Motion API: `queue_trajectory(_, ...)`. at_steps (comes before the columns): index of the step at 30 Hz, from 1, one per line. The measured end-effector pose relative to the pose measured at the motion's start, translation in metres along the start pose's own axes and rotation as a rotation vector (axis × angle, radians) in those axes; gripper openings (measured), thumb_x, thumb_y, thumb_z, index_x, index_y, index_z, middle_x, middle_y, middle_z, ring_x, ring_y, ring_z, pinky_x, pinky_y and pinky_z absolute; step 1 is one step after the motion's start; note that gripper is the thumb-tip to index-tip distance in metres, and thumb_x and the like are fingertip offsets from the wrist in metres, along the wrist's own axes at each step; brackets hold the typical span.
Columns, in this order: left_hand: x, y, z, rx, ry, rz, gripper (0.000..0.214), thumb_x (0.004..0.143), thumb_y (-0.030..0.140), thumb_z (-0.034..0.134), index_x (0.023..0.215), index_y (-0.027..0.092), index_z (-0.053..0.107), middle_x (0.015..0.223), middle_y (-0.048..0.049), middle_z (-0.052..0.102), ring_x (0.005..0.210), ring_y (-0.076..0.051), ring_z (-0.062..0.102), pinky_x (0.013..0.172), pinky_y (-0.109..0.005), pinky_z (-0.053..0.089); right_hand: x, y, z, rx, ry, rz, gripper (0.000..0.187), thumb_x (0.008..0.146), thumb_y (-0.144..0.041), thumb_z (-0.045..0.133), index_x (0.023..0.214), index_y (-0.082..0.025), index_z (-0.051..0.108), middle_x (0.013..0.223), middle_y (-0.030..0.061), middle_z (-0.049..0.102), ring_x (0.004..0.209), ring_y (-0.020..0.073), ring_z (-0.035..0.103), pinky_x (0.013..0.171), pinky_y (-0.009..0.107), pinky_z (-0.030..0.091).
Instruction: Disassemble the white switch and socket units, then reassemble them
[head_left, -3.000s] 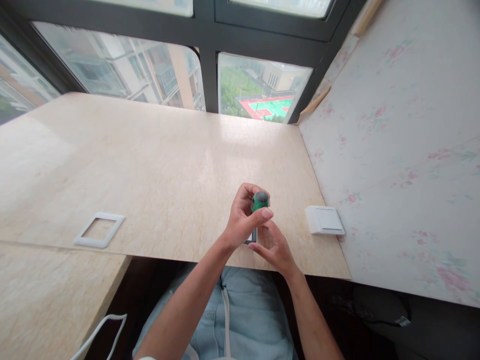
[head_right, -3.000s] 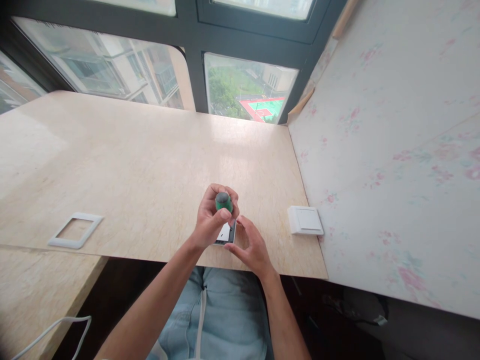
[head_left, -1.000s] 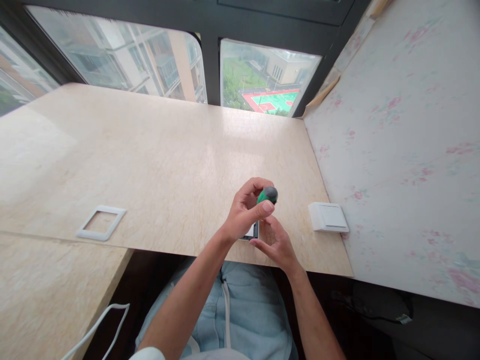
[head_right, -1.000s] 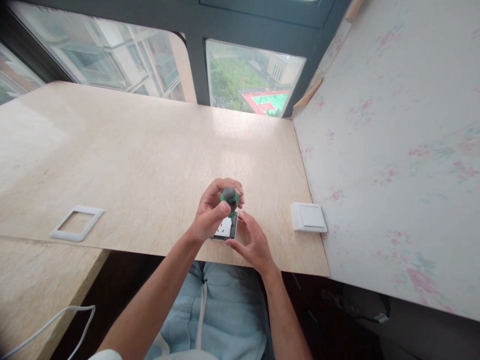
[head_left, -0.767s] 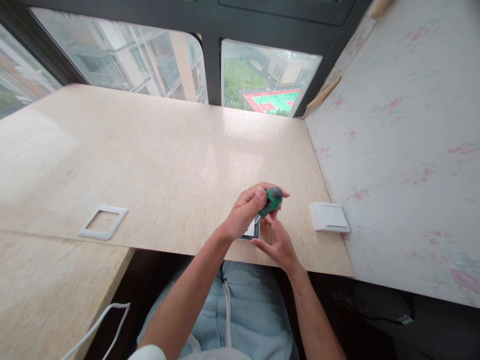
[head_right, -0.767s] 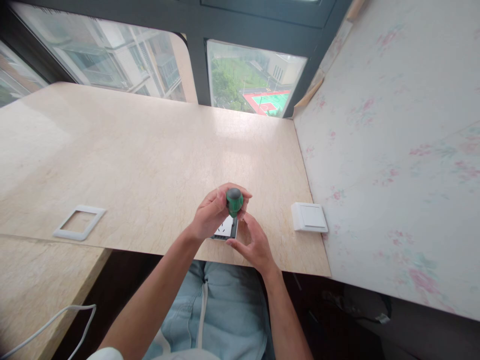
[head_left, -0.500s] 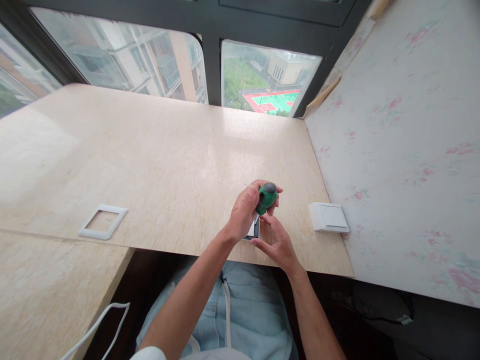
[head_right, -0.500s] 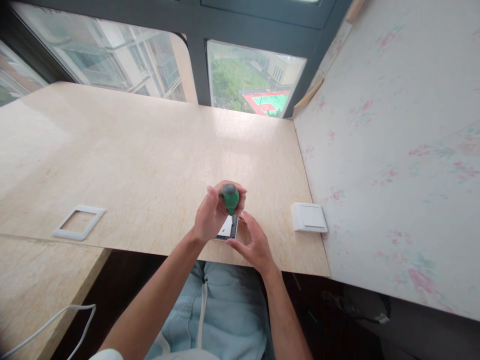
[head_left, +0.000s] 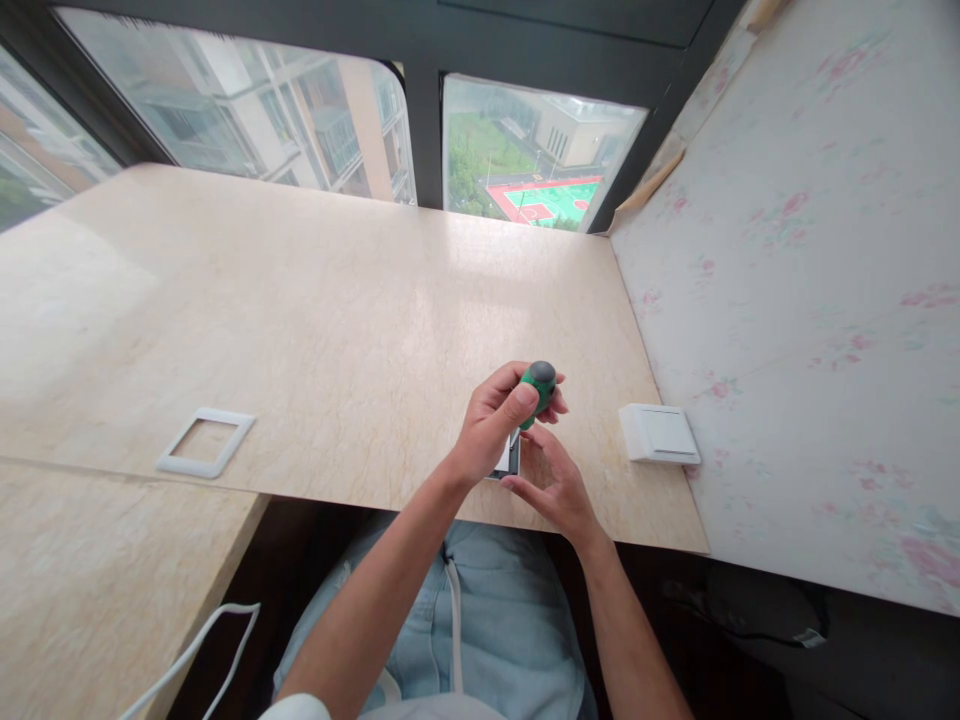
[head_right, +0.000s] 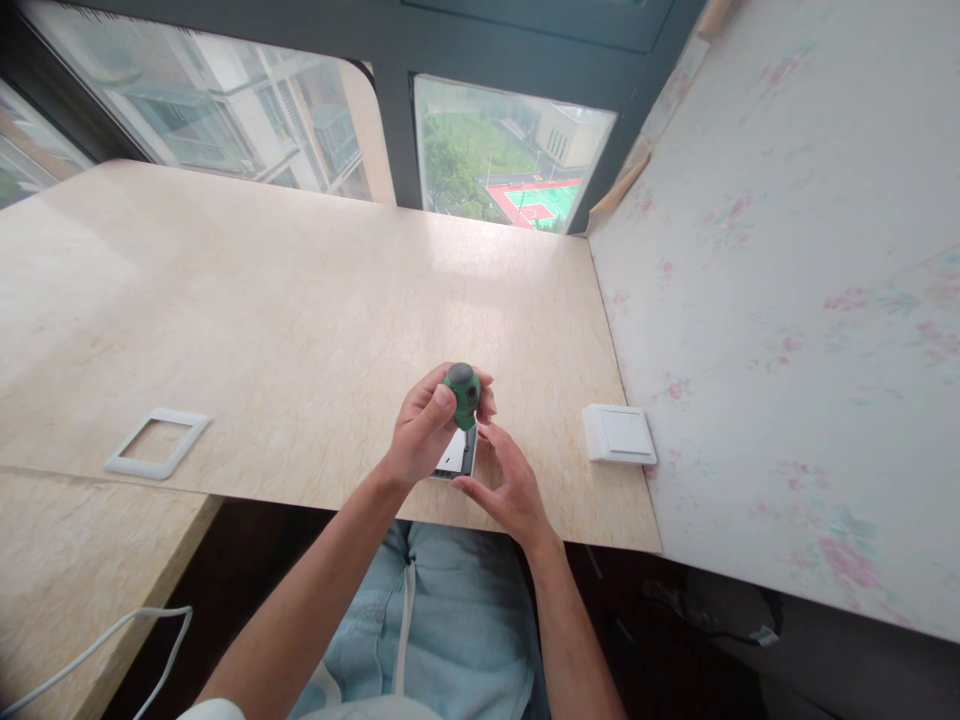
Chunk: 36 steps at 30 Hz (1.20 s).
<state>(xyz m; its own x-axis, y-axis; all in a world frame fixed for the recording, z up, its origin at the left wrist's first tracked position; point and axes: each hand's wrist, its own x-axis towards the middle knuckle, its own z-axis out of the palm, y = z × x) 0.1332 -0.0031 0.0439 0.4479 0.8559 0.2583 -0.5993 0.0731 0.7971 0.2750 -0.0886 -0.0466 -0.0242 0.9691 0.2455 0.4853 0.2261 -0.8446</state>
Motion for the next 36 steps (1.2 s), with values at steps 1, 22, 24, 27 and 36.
queue_trajectory(1,-0.001,0.000,0.000,-0.012,-0.005,-0.002,0.046,0.088,0.061,0.063,0.105,0.017,0.067,0.084,-0.0057,0.068,0.076,-0.016,0.061,0.071,-0.029,0.049,0.000,0.001,0.000,-0.005,0.003,-0.002,0.071,0.082,-0.047,0.078,0.143,-0.028,0.048,0.141,0.0115,0.059,0.132,0.0319,0.055,0.112,0.054,0.044)
queue_trajectory(22,-0.001,0.062,-0.092,0.064,0.747,0.051,0.037,0.081,0.047,0.077,0.091,0.015,0.062,0.083,-0.0058,0.069,0.061,-0.010,0.059,0.052,-0.021,0.045,-0.002,-0.001,0.000,-0.003,0.000,0.022,0.070,0.083,-0.043,0.077,0.146,-0.029,0.048,0.148,0.0130,0.054,0.131,0.0320,0.056,0.111,0.056,0.046)
queue_trajectory(24,-0.005,0.061,-0.105,0.103,0.786,-0.058,0.026,0.081,0.031,0.076,0.090,0.013,0.061,0.088,-0.0075,0.069,0.065,-0.010,0.061,0.054,-0.021,0.047,-0.002,0.000,0.000,-0.004,0.004,0.031,0.069,0.083,-0.043,0.077,0.145,-0.029,0.049,0.147,0.0130,0.055,0.131,0.0326,0.056,0.110,0.056,0.046)
queue_trajectory(27,-0.008,0.055,-0.113,0.202,0.777,-0.152,0.022,0.078,0.017,0.072,0.096,0.012,0.062,0.095,-0.0088,0.068,0.072,-0.012,0.066,0.058,-0.022,0.051,-0.004,0.003,0.001,-0.013,0.011,0.037,0.068,0.083,-0.042,0.077,0.144,-0.029,0.050,0.147,0.0123,0.056,0.132,0.0330,0.055,0.110,0.057,0.046)
queue_trajectory(36,-0.010,0.015,-0.121,1.116,0.542,-0.229,0.037,0.082,0.023,0.071,0.116,0.015,0.061,0.096,-0.0077,0.070,0.069,-0.017,0.070,0.066,-0.031,0.057,-0.005,0.009,0.002,-0.028,0.018,0.046,0.066,0.083,-0.041,0.077,0.142,-0.027,0.052,0.146,0.0137,0.056,0.132,0.0352,0.056,0.111,0.061,0.044)
